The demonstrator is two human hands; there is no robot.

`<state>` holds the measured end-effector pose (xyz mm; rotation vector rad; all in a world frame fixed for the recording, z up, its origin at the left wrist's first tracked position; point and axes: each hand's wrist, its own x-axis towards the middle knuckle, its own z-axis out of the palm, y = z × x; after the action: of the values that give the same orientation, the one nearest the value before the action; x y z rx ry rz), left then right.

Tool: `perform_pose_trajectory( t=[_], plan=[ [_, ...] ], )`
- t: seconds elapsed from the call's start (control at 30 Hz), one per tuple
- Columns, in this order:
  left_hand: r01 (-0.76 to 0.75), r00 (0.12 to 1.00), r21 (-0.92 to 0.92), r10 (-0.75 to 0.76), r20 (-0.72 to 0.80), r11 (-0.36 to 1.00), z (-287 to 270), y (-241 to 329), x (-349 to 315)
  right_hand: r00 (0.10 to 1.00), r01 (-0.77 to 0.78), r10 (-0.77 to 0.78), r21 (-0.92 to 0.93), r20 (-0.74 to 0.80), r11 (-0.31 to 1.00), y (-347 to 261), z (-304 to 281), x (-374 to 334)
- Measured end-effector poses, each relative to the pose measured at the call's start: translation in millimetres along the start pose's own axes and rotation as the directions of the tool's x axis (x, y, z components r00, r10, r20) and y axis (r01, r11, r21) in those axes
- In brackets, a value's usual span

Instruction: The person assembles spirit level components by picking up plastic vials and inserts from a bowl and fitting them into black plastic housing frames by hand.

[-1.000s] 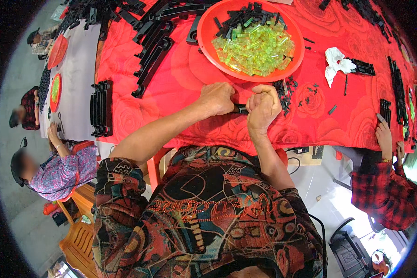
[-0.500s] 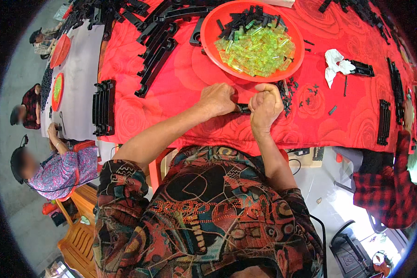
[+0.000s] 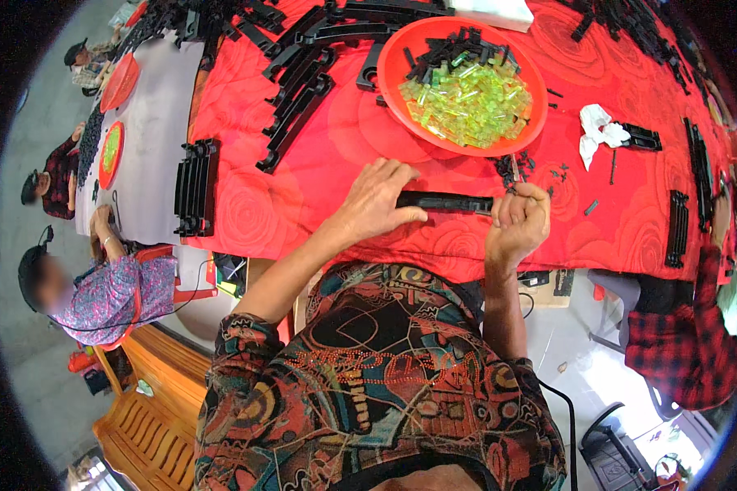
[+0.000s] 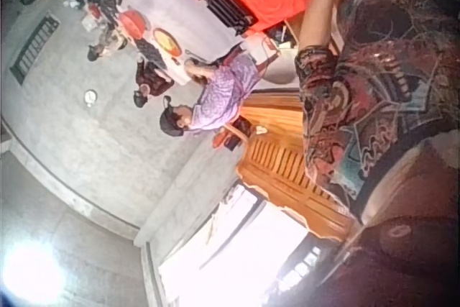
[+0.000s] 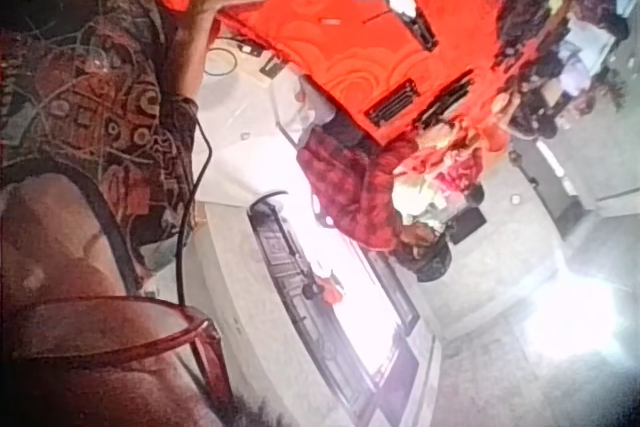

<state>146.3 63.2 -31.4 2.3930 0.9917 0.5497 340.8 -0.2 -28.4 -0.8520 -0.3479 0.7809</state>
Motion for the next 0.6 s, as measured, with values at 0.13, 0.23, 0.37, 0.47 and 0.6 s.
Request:
perform_pose_trajectory(
  t=[0.13, 0.23, 0.37, 0.47, 0.6],
  plan=[
    [-0.018, 0.999, 0.122, 0.022, -0.032, 0.992, 10, -4, -21, 0.997, -0.073, 0.074, -0.009, 0.017, 0.997, 9, 1, -4],
    [0.001, 0.993, 0.209, 0.024, -0.118, 0.978, 6, -2, -36, 0.986, -0.163, 0.161, 0.062, 0.037, 0.985, 10, 0, -6],
    [0.035, 0.967, 0.233, 0.025, -0.252, 0.972, -20, 11, -70, 0.975, -0.219, 0.221, 0.141, 0.001, 0.965, 3, -29, 5],
    [0.237, 0.872, 0.236, -0.099, -0.48, 0.942, -41, 2, -105, 0.921, -0.379, 0.308, 0.356, 0.24, 0.854, 5, -55, 23],
    [0.608, 0.625, 0.294, -0.216, -0.75, 0.738, -74, -40, -143, 0.89, -0.449, 0.408, 0.232, 0.202, 0.863, 19, -53, 23]
  ],
)
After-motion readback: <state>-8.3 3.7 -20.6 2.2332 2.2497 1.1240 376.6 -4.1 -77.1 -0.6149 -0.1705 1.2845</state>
